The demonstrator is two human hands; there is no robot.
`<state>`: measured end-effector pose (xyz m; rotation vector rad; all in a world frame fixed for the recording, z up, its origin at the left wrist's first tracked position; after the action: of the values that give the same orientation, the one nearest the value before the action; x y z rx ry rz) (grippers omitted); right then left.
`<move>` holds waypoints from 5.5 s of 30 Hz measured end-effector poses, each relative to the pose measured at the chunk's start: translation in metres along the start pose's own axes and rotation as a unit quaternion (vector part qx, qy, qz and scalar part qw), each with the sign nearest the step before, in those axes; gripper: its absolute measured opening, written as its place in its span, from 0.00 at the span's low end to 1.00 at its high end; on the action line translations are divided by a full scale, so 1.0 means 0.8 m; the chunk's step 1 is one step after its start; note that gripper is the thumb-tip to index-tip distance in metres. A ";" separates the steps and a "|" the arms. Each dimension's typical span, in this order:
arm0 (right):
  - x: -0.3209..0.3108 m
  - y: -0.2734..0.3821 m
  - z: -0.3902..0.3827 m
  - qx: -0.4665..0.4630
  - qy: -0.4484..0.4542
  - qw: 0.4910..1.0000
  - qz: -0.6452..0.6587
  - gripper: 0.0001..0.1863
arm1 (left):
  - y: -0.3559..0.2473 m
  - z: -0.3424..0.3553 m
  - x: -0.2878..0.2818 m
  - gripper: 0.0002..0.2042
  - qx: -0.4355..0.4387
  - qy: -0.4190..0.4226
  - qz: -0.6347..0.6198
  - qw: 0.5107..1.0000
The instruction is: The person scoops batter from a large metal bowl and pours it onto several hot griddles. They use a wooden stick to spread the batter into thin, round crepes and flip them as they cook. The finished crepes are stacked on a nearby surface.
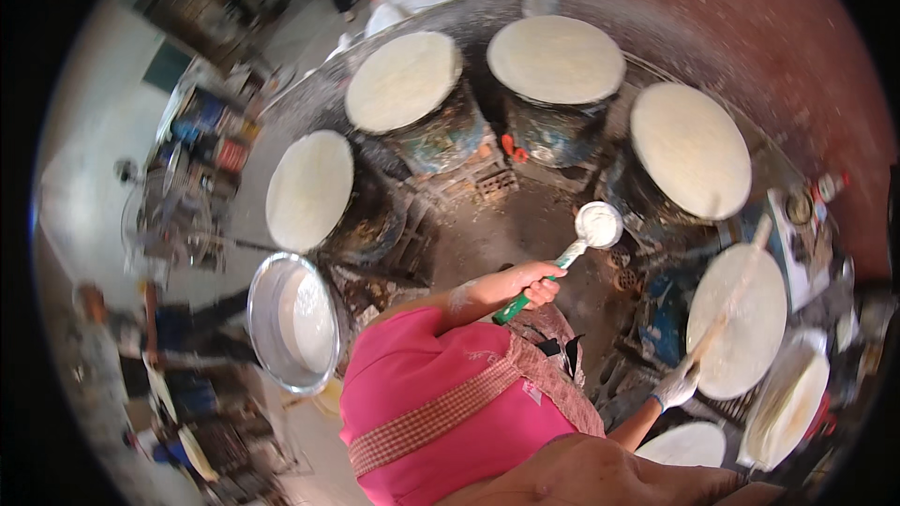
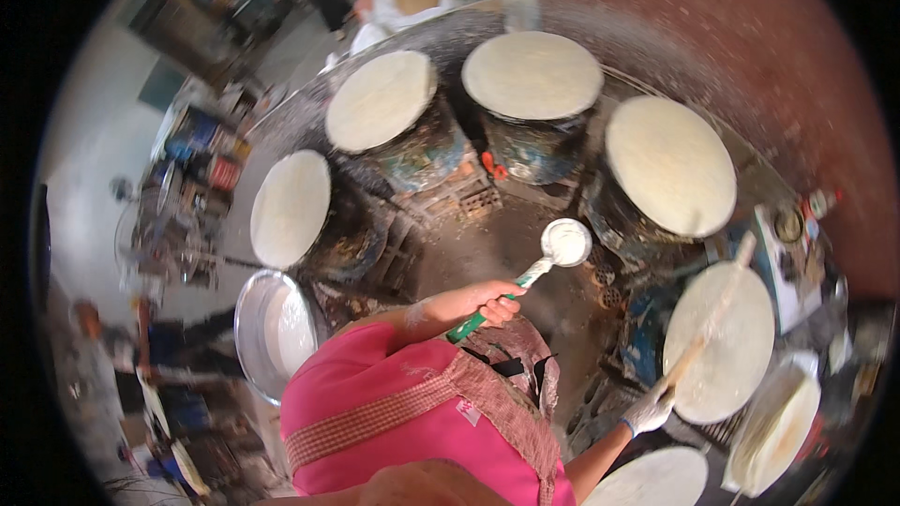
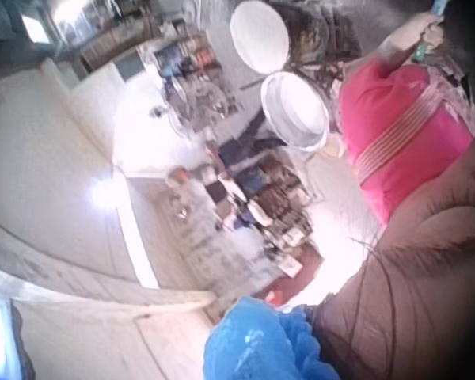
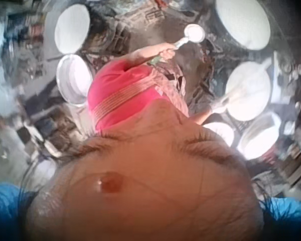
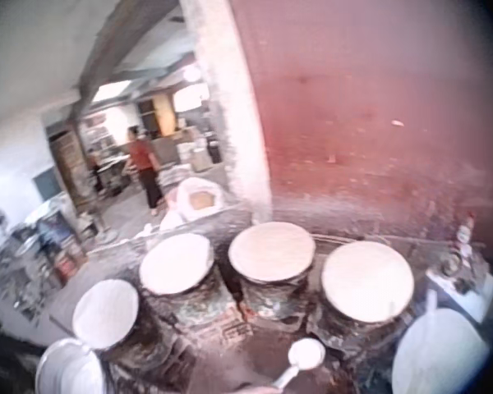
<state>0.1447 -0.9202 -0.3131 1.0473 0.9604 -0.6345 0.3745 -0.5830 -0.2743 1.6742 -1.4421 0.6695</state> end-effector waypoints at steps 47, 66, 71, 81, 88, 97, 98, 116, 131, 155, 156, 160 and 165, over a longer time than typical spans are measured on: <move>0.263 0.745 -0.100 -0.595 0.447 0.668 0.012 0.17 | -0.008 -0.249 -0.100 0.19 0.468 0.039 -0.504 0.725; 0.235 0.745 -0.099 -0.626 0.335 0.704 -0.018 0.15 | 0.016 -0.248 -0.115 0.18 0.451 0.046 -0.499 0.739; 0.232 0.750 -0.127 -0.617 0.321 0.716 0.054 0.15 | 0.021 -0.275 -0.122 0.19 0.446 0.006 -0.479 0.756; 0.277 0.678 -0.185 -0.450 0.521 0.704 0.174 0.16 | 0.032 -0.295 -0.148 0.18 0.427 0.005 -0.438 0.791; 0.256 0.658 -0.165 -0.309 0.589 0.722 0.193 0.21 | 0.018 -0.287 -0.149 0.16 0.423 0.043 -0.454 0.783; 0.356 0.808 -0.144 -0.317 0.503 0.781 0.188 0.14 | 0.009 -0.268 -0.128 0.09 0.453 0.056 -0.479 0.749; 0.373 0.833 -0.145 -0.319 0.495 0.789 0.176 0.14 | 0.010 -0.266 -0.125 0.11 0.459 0.059 -0.482 0.744; 0.428 1.030 -0.215 -0.460 0.335 0.813 0.124 0.14 | 0.025 -0.260 -0.139 0.20 0.428 0.043 -0.459 0.777; 0.429 1.018 -0.220 -0.402 0.418 0.787 0.210 0.23 | 0.037 -0.278 -0.145 0.09 0.468 0.051 -0.516 0.716; 0.415 0.880 -0.151 -0.290 0.420 0.810 0.289 0.09 | 0.015 -0.226 -0.109 0.04 0.477 0.047 -0.509 0.715; 0.432 0.876 -0.143 -0.293 0.413 0.812 0.289 0.08 | 0.011 -0.227 -0.104 0.01 0.484 0.030 -0.500 0.717; 0.478 0.884 -0.136 -0.316 0.408 0.809 0.279 0.08 | -0.002 -0.236 -0.087 0.08 0.487 -0.002 -0.497 0.718; 0.512 0.946 -0.159 -0.311 0.365 0.843 0.242 0.09 | -0.003 -0.238 -0.069 0.11 0.494 0.028 -0.479 0.725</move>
<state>0.9078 -0.5070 -0.3779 0.8733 1.3597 0.5392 0.3861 -0.3931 -0.2184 2.7860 0.1350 0.8796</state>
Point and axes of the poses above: each hand's wrist, its own z-axis towards the middle knuckle, its own x-axis out of the palm, y = z × x, the point moved 2 cm from there along z, towards the middle knuckle, and after that the axes turned 10 degrees about -z, right-handed, at the moved point
